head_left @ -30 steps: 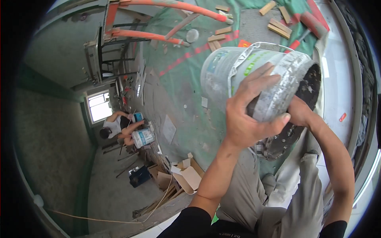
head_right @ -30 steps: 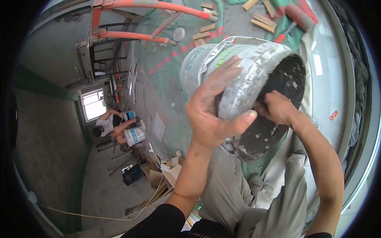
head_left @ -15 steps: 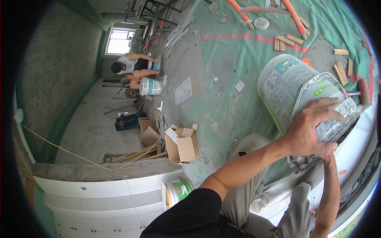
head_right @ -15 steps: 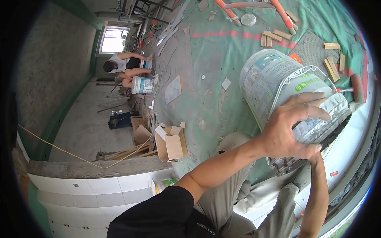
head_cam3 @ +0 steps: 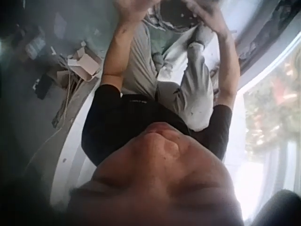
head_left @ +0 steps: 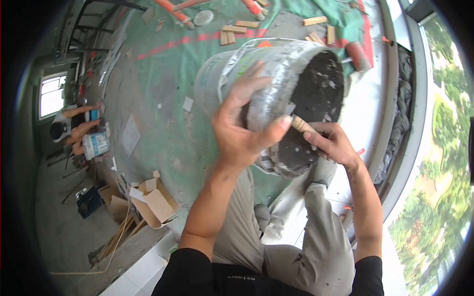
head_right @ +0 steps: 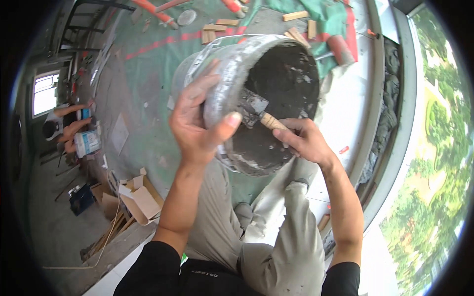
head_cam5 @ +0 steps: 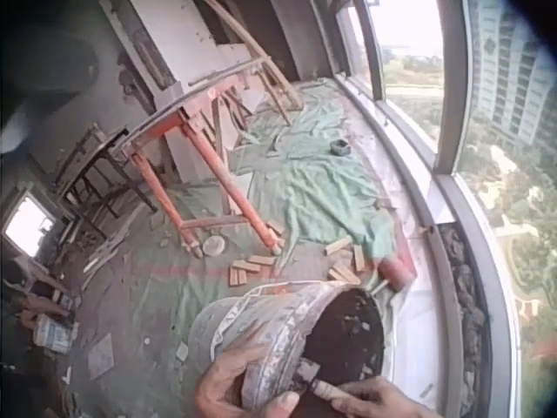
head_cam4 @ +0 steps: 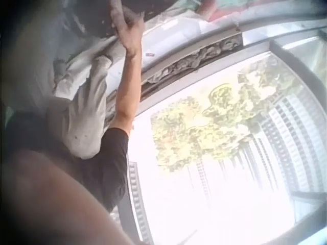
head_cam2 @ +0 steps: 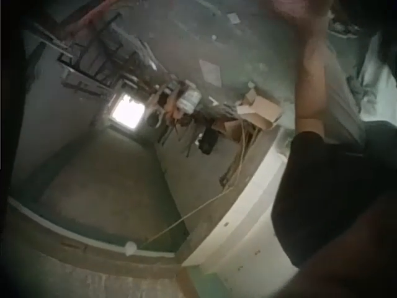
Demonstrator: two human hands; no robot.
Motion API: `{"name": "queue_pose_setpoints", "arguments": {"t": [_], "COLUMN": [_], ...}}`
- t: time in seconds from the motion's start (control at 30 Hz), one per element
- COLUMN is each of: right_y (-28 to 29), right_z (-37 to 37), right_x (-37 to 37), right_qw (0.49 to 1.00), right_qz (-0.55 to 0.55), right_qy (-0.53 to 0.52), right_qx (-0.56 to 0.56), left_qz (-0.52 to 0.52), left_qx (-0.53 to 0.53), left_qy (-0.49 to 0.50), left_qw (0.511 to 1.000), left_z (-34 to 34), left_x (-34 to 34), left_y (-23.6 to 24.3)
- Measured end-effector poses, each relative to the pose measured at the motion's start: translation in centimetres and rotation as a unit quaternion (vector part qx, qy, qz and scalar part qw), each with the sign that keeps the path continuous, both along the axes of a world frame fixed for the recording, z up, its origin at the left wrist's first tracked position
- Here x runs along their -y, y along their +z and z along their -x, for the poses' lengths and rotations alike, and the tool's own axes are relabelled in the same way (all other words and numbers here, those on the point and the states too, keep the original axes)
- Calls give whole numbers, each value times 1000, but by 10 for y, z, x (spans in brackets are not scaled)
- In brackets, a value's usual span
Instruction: Applying mortar to a window ledge area using a trowel at a renovation site.
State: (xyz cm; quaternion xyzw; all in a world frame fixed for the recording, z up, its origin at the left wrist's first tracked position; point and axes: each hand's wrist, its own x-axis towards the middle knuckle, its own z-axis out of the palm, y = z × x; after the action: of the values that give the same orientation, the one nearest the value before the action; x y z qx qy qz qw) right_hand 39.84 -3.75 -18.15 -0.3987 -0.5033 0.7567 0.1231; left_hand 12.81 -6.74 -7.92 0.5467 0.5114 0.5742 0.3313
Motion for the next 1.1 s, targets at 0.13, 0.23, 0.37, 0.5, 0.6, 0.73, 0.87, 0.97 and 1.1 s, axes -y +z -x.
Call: {"name": "queue_pose_setpoints", "arguments": {"t": [0.13, 0.23, 0.37, 0.5, 0.6, 0.73, 0.87, 0.97, 1.1], "right_y": [53, 75, 91, 109, 103, 80, 32, -24, -46], "right_z": [-53, -99, -156, -186, -193, -192, -186, -185, -180], "right_x": [20, 62, 140, 216, 256, 295, 307, 289, 282], "right_qw": [996, 984, 950, 896, 838, 769, 703, 697, 687], "right_qz": [16, 12, 38, 23, -29, -97, -207, -221, -216], "right_qy": [-66, -167, -301, -419, -481, -496, -447, -423, -441], "right_qx": [62, 66, 72, 145, 256, 391, 514, 536, 535], "left_qz": [12, 32, 71, 74, 99, 84, 85, 95, 80], "left_qx": [24, -8, -50, -191, -138, -131, -168, -132, -167], "left_qy": [21, 49, 26, 42, 81, 94, 61, 44, 27], "left_qw": [999, 998, 996, 978, 982, 983, 980, 986, 982], "left_z": [20, 29, 37, 54, 61, 63, 69, 80, 96], "left_x": [-8, -16, -33, -46, -47, -51, -52, -52, -55], "left_y": [13, 17, 23, 29, 25, 26, 34, 28, 20]}}
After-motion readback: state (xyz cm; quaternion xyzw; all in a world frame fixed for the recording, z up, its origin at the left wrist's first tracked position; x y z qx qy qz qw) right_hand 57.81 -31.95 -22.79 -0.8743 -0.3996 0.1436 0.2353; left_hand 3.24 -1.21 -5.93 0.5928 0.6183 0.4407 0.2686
